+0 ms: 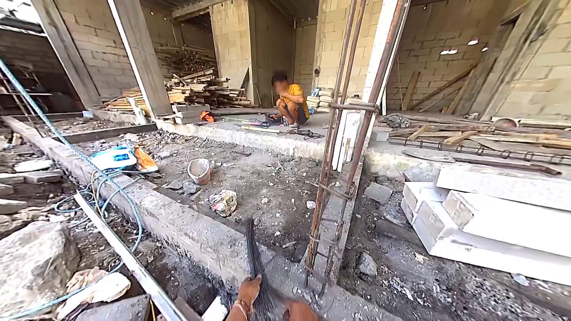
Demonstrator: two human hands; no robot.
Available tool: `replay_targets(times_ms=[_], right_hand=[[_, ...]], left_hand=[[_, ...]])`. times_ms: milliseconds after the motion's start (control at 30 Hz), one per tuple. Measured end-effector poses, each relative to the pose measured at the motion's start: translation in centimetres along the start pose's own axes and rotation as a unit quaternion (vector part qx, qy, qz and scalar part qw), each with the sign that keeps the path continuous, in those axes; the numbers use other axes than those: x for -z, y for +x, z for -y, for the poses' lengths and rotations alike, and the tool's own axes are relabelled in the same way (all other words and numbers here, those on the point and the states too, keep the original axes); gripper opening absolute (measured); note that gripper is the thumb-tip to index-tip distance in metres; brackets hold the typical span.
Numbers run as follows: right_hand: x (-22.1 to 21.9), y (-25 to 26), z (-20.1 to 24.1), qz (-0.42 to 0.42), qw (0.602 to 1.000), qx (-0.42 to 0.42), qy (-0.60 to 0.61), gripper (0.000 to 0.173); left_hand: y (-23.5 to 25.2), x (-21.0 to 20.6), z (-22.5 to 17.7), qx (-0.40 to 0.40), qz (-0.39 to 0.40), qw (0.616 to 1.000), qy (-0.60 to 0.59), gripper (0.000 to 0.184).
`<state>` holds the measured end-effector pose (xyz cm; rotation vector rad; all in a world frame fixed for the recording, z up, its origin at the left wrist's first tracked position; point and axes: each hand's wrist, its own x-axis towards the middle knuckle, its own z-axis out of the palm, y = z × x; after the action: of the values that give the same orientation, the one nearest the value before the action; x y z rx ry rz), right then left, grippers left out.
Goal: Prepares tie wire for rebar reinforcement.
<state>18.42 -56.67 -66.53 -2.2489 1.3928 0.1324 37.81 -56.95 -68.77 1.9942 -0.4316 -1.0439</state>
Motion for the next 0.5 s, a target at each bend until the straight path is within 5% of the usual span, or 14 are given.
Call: replay_targets(times_ms=[233, 400, 500], right_hand=[[0.4, 0.8, -2.0, 0.051, 0.982, -0.043, 0.178, 0.036], [0.9, 1.9, -1.2, 0.130, 0.834, -0.124, 0.522, 0.033], [1.0, 2.8, -1.2, 0.145, 0.830, -0.091, 0.531, 0.030]], left_hand=[[-1.0, -0.1, -0.1, 0.000, 0.016, 0.999, 0.047, 0.062], [-0.8, 0.1, -0.5, 0.002, 0.021, 0.998, 0.053, 0.058], [-0.4, 0.0, -0.8, 0.004, 0.020, 0.998, 0.053, 0.057]])
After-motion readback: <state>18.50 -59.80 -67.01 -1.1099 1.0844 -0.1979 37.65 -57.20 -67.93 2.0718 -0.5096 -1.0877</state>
